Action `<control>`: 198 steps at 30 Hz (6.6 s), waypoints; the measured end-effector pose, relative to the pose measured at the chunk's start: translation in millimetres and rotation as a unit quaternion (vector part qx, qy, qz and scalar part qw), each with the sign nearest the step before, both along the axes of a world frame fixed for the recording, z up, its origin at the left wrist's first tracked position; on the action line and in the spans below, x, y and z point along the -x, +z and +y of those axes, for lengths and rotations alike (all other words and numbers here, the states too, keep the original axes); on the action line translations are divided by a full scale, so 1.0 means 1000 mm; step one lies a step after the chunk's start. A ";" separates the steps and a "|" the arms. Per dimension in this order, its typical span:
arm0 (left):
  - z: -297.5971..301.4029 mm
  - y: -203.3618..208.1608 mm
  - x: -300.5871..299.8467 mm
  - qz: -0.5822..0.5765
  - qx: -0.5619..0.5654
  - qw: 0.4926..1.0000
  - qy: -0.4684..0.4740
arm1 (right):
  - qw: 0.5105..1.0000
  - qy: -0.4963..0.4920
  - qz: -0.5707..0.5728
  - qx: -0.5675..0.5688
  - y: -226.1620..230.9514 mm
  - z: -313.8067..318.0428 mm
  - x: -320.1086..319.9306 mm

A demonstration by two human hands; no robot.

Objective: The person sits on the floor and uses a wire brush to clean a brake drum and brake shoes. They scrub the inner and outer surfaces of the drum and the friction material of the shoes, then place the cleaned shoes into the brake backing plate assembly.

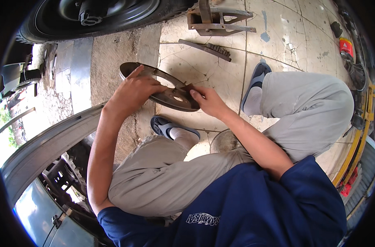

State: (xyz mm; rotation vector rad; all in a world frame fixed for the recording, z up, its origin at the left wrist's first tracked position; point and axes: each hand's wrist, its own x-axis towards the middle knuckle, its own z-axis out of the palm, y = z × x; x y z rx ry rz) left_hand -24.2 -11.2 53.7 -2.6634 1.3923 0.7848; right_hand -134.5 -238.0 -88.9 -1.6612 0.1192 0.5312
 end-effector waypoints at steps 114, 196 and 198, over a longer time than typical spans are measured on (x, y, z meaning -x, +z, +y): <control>-0.019 0.006 0.011 0.027 -0.052 0.998 -0.006 | 0.987 -0.140 -0.015 0.073 -0.056 -0.013 -0.005; 0.009 -0.010 -0.010 -0.108 0.070 0.985 0.116 | 0.922 -0.110 -0.354 0.107 0.033 0.004 -0.009; 0.013 -0.013 -0.011 -0.135 0.107 0.981 0.085 | 0.911 -0.094 -0.384 0.122 0.045 0.002 -0.010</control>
